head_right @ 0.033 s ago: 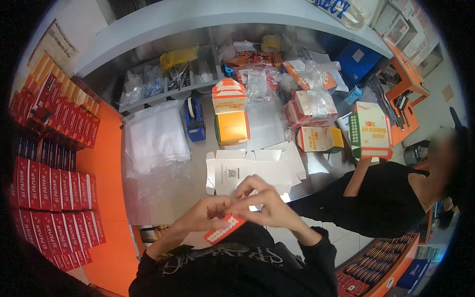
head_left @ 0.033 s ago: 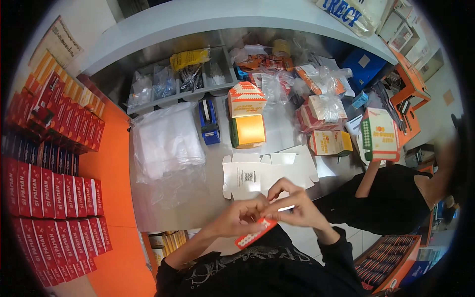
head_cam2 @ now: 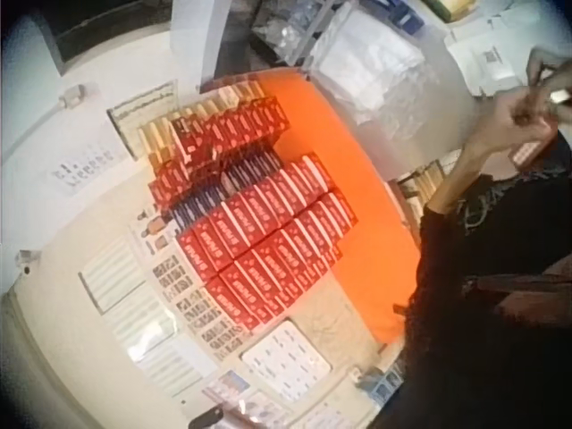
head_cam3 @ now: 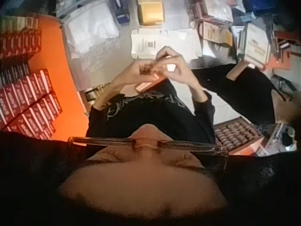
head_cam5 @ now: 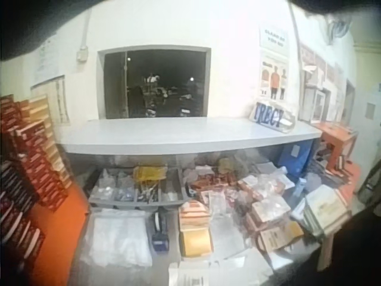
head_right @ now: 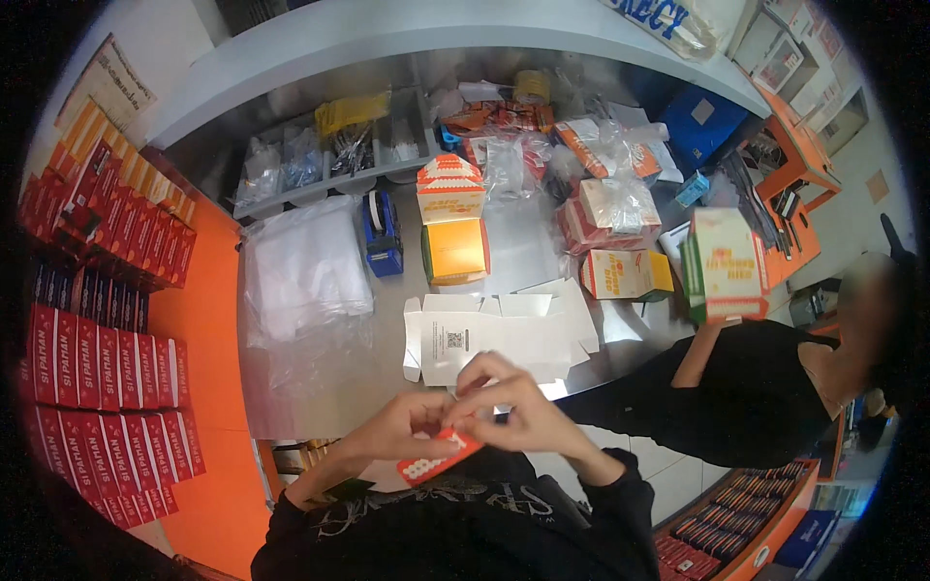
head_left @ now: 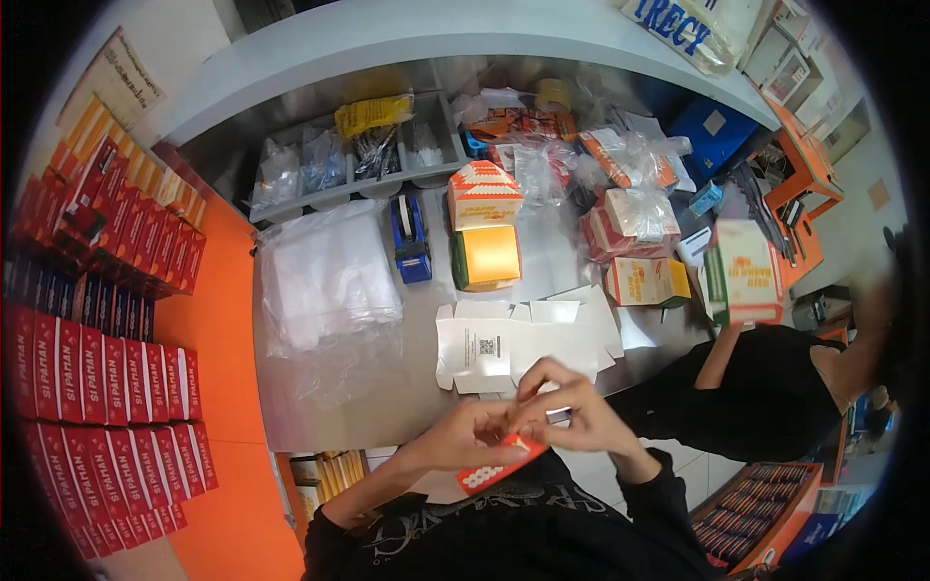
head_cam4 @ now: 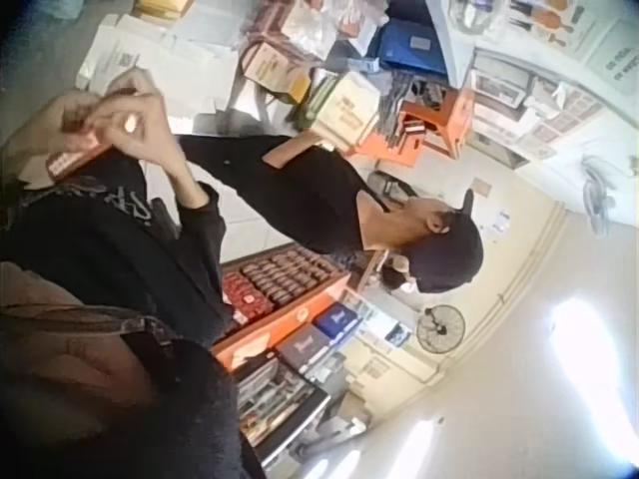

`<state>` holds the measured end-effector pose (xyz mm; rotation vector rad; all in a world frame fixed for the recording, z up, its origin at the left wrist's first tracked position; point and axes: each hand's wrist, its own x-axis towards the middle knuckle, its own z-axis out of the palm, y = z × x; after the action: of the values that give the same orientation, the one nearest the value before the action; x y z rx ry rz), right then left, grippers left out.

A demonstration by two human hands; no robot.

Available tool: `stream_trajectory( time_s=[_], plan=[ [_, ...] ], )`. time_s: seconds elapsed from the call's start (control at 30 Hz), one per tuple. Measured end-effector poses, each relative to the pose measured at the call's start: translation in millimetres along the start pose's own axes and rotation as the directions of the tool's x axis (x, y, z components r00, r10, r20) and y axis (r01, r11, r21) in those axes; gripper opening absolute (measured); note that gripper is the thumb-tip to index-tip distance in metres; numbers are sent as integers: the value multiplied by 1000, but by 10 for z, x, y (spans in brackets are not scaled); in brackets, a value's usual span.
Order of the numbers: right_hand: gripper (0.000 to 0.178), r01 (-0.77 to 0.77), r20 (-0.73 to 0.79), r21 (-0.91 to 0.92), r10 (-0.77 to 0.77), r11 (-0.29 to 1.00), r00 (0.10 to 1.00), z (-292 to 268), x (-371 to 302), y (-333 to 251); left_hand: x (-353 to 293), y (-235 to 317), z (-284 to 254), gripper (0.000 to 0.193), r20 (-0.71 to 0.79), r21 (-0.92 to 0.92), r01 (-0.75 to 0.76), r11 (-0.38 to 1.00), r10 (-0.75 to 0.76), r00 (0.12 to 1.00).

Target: The person assembles food boxes by hand, peeling and applying adhesive strips to secure the cardboard panels.

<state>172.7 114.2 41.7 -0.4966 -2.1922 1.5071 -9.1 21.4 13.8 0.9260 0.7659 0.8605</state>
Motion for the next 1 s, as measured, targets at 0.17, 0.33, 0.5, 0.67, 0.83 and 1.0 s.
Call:
stream_trajectory(
  time_s=[0.17, 0.33, 0.5, 0.67, 0.83, 1.0],
  plan=[
    [19, -154, 142, 311, 115, 938, 983, 34, -70, 68, -82, 53, -90, 30, 88, 235, 121, 964, -145, 985],
    [23, 84, 39, 156, -91, 984, 995, -255, -283, 317, -532, 253, -390, 49, 88, 159, 137, 978, -152, 984],
    [29, -206, -536, 348, 375, 914, 756, -185, -147, 832, -500, -105, -433, 48, -143, 578, 118, 807, -42, 989],
    [37, -360, -168, 647, 586, 672, 792, -184, -38, 797, -362, 10, -258, 70, -445, 789, 126, 602, 417, 793],
    [38, -278, -65, 746, 482, 605, 874, -374, 8, 958, -385, 113, -415, 48, -386, 898, 280, 338, 302, 872],
    [20, -136, -670, -369, -162, 920, 724, -235, 27, 719, -369, 25, -337, 20, -457, 816, 265, 514, 292, 840]
  ],
)
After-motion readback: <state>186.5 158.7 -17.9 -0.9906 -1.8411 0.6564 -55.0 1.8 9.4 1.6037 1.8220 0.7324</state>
